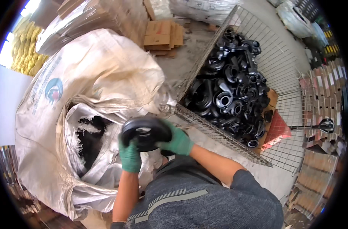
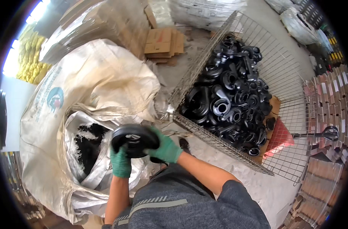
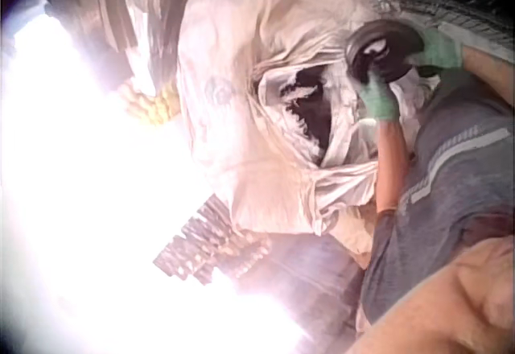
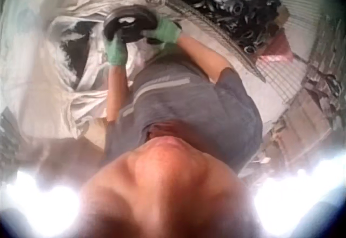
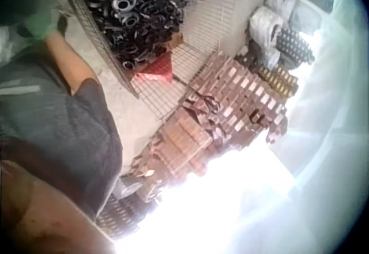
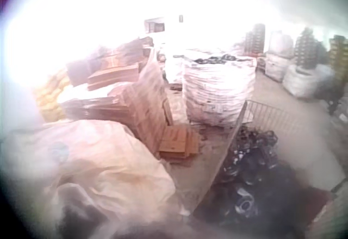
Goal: The person takes curved metal parts from a large bulk bag and places them into a wire mesh crate by hand.
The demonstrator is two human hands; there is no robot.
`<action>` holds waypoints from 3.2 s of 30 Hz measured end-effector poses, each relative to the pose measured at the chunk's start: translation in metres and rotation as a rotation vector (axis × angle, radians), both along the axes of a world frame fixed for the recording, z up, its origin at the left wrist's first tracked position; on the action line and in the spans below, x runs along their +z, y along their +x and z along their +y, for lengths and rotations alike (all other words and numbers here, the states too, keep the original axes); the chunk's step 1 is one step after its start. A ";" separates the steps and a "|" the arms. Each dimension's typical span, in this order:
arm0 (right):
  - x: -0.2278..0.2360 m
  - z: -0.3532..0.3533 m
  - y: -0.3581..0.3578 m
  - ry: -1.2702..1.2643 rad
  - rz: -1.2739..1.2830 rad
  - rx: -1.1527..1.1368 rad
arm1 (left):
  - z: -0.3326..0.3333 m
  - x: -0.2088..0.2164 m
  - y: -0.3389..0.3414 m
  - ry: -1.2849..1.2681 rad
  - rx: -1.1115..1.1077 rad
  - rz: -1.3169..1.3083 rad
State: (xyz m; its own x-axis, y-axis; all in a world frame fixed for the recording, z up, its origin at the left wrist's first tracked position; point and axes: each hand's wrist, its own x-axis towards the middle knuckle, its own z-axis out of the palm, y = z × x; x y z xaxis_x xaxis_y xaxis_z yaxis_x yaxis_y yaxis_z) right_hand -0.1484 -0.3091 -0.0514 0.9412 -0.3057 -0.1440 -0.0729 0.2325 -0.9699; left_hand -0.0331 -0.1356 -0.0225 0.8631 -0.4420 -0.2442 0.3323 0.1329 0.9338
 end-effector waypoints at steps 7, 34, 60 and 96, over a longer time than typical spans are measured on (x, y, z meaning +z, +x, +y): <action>-0.036 -0.119 -0.137 0.240 0.410 -0.578 | 0.035 -0.020 -0.006 0.269 -0.477 0.010; -0.006 -0.130 0.143 -1.582 0.607 -0.066 | 0.156 -0.219 0.263 1.075 -0.264 -0.312; 0.033 -0.058 0.077 -0.452 0.053 0.478 | 0.137 0.027 0.030 -0.662 -0.109 0.125; -0.003 -0.131 0.141 -1.698 0.578 0.126 | 0.209 -0.157 0.242 1.341 -0.288 -0.482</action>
State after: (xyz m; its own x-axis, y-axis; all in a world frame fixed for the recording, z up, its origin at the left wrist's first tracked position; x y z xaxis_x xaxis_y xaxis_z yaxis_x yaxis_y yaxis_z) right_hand -0.0079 -0.4396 -0.0541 0.9175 -0.3922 -0.0671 -0.3907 -0.9199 0.0340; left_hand 0.2087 0.0738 -0.1792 0.9017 -0.2879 -0.3226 -0.1793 -0.9279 0.3268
